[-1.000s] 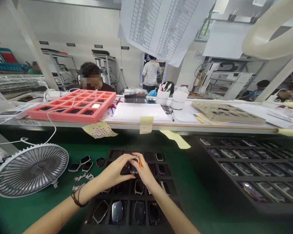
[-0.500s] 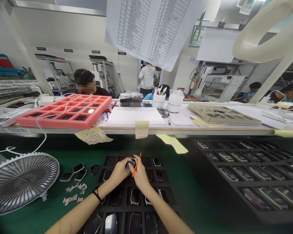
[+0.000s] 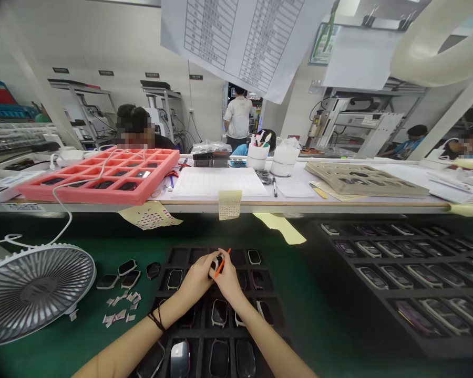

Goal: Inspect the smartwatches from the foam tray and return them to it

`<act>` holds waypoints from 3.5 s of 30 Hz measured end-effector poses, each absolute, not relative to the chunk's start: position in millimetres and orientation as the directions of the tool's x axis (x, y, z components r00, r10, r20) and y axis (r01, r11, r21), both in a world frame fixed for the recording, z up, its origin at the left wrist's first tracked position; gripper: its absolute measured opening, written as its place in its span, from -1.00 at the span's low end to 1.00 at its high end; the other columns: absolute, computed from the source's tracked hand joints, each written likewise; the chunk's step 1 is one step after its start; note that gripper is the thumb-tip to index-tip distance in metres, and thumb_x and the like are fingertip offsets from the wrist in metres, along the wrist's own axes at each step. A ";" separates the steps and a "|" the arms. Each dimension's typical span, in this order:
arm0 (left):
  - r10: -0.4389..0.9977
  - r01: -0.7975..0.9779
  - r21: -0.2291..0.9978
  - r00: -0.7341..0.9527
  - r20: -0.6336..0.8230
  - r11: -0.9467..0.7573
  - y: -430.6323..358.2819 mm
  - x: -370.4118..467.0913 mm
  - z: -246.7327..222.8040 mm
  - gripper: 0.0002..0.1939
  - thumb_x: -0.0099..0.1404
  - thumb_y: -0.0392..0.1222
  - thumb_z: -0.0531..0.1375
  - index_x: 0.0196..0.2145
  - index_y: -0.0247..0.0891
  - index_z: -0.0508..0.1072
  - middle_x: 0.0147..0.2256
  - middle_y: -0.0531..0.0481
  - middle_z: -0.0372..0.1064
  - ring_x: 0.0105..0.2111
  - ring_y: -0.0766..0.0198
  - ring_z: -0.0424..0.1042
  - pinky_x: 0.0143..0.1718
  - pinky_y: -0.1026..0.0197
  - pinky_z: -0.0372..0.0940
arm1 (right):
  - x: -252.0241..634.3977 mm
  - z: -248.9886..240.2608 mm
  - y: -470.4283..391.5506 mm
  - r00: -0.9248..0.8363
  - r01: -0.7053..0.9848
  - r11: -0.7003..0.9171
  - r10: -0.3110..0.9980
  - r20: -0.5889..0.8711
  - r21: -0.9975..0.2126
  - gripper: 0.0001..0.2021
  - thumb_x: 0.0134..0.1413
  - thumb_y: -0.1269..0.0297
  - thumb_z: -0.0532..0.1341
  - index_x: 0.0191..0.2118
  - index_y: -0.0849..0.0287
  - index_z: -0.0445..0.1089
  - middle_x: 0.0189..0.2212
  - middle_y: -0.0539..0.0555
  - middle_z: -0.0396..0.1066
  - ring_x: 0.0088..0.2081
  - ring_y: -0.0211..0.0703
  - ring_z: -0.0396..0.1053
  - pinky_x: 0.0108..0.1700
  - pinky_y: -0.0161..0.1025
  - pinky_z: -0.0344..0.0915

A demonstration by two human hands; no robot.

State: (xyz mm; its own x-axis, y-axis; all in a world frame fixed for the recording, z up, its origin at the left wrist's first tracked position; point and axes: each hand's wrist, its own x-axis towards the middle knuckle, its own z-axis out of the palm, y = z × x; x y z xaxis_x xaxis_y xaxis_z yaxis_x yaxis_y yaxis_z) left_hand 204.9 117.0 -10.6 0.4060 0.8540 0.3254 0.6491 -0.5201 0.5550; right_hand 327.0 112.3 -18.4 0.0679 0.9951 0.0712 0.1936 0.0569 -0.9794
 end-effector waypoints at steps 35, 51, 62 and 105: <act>0.796 0.448 0.665 0.433 0.423 -0.597 117.2 202.3 -4.1 -0.39 -0.04 -0.60 0.06 -0.03 -0.22 0.33 -0.05 -0.11 0.38 -0.04 0.13 0.38 0.00 0.08 0.31 | 328.3 -12.5 102.9 0.006 0.054 0.023 1.000 0.024 -0.998 -0.37 -0.23 0.26 0.29 0.08 0.09 0.18 0.08 0.17 0.24 0.13 0.07 0.19 0.14 -0.03 0.10; 0.767 0.270 0.760 0.480 0.426 -0.591 109.5 196.7 6.3 -0.51 0.06 -0.32 0.29 -0.03 -0.17 0.33 -0.03 -0.04 0.40 -0.04 0.15 0.40 0.02 0.12 0.29 | 367.8 3.2 114.6 -0.438 -0.303 -0.411 0.861 -0.257 -0.860 -0.64 -0.38 0.27 0.47 -0.32 0.21 0.49 -0.42 0.06 0.50 -0.32 -0.11 0.48 -0.23 -0.23 0.39; 0.761 0.278 0.764 0.517 0.392 -0.582 107.6 195.1 10.4 -0.47 0.08 -0.26 0.30 0.02 -0.15 0.30 -0.04 0.00 0.40 -0.08 0.19 0.42 -0.06 0.21 0.33 | 360.0 4.2 110.1 -0.361 -0.272 -0.404 0.884 -0.297 -0.873 -0.67 -0.51 0.34 0.50 -0.46 0.25 0.47 -0.56 0.00 0.46 -0.47 -0.18 0.45 -0.36 -0.28 0.37; 0.795 0.448 0.667 0.447 0.409 -0.595 128.7 186.4 3.6 -0.17 0.02 -0.13 0.37 0.18 -0.18 0.09 0.20 -0.23 0.08 0.19 0.01 0.12 0.15 -0.05 0.14 | 374.1 24.6 113.4 -0.085 -0.221 -0.284 0.959 -0.272 -0.933 -0.54 -0.54 0.32 0.51 -0.32 0.18 0.46 -0.43 0.07 0.54 -0.35 -0.07 0.48 -0.23 -0.16 0.38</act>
State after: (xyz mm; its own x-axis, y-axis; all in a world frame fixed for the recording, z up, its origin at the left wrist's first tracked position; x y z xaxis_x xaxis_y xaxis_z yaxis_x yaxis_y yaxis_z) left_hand 186.4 128.7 3.6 0.4474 0.7954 0.4090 0.4480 -0.5951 0.6672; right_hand 374.1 113.4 24.6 -0.0852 0.9586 -0.2717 -0.2213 -0.2841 -0.9329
